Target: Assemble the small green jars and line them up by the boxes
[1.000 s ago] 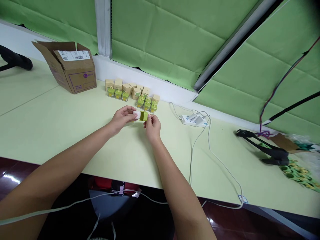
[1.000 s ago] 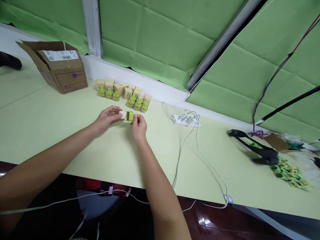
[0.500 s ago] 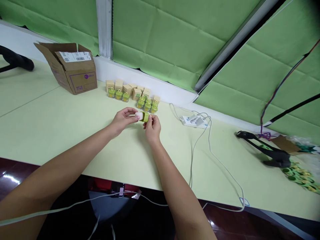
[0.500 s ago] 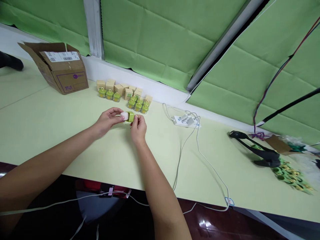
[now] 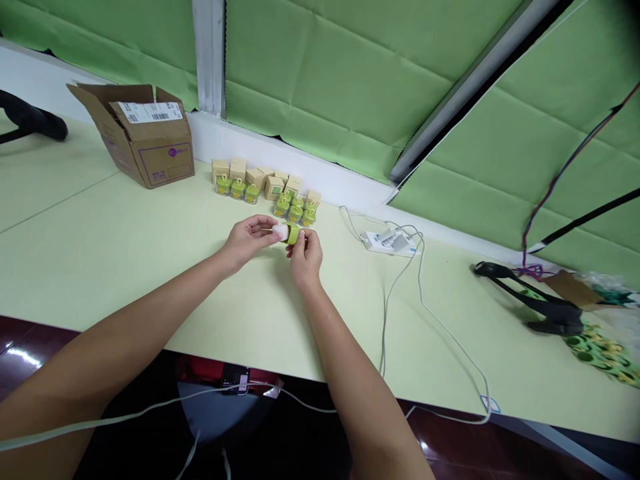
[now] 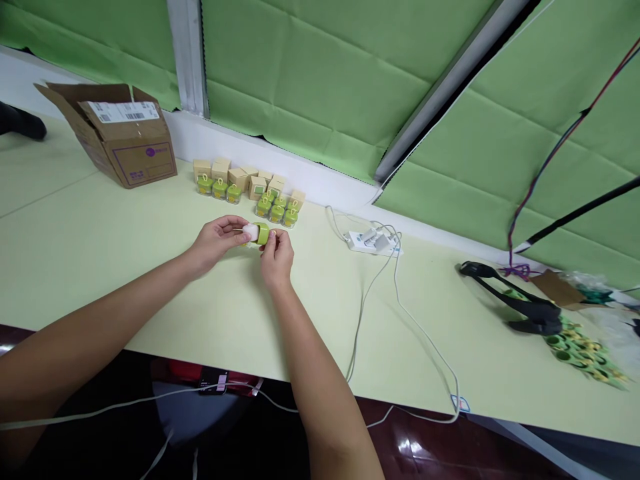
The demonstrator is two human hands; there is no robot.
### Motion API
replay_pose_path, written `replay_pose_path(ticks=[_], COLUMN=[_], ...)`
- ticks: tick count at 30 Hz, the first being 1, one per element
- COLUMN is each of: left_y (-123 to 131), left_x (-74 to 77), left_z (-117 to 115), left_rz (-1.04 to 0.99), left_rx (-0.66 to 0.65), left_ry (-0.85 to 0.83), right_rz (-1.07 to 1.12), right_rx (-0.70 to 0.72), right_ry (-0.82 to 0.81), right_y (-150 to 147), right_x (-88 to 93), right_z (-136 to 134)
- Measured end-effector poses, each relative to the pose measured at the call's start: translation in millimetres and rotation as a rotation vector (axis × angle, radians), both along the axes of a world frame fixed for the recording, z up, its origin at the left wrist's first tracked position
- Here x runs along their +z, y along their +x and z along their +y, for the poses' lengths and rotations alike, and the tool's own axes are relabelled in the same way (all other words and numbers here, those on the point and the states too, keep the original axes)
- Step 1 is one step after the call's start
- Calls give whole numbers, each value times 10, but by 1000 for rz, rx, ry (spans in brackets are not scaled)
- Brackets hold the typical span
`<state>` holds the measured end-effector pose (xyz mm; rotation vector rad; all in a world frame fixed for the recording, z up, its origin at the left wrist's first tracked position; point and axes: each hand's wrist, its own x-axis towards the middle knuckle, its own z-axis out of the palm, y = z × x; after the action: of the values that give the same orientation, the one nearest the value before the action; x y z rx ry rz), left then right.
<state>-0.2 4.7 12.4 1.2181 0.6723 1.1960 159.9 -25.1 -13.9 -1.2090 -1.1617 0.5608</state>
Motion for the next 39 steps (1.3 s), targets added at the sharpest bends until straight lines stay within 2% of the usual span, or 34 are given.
replay_pose_path(ticks=[5,14,21,27,31,39], left_y=[2,22,41,63,76,83], left_x=[27,-6,-11,-15,-41,-87], left_z=[-15,-18,-14,-13,-9,-51], left_rz=[9,38,53,65,100,254], left_rx=[8,27,54,69,90,247], left_ry=[15,45,65,102,178,493], right_rz=[55,159,246,404,454,642], right_rx=[33,107,126,233,304,431], right_ry=[-3,91,50,1,-14,-126], right_y=[-21,-41,-51,-45,-58,-59], right_x=[6,-41,-4,64,93,149], right_z=[0,40,29,1,-2,-9])
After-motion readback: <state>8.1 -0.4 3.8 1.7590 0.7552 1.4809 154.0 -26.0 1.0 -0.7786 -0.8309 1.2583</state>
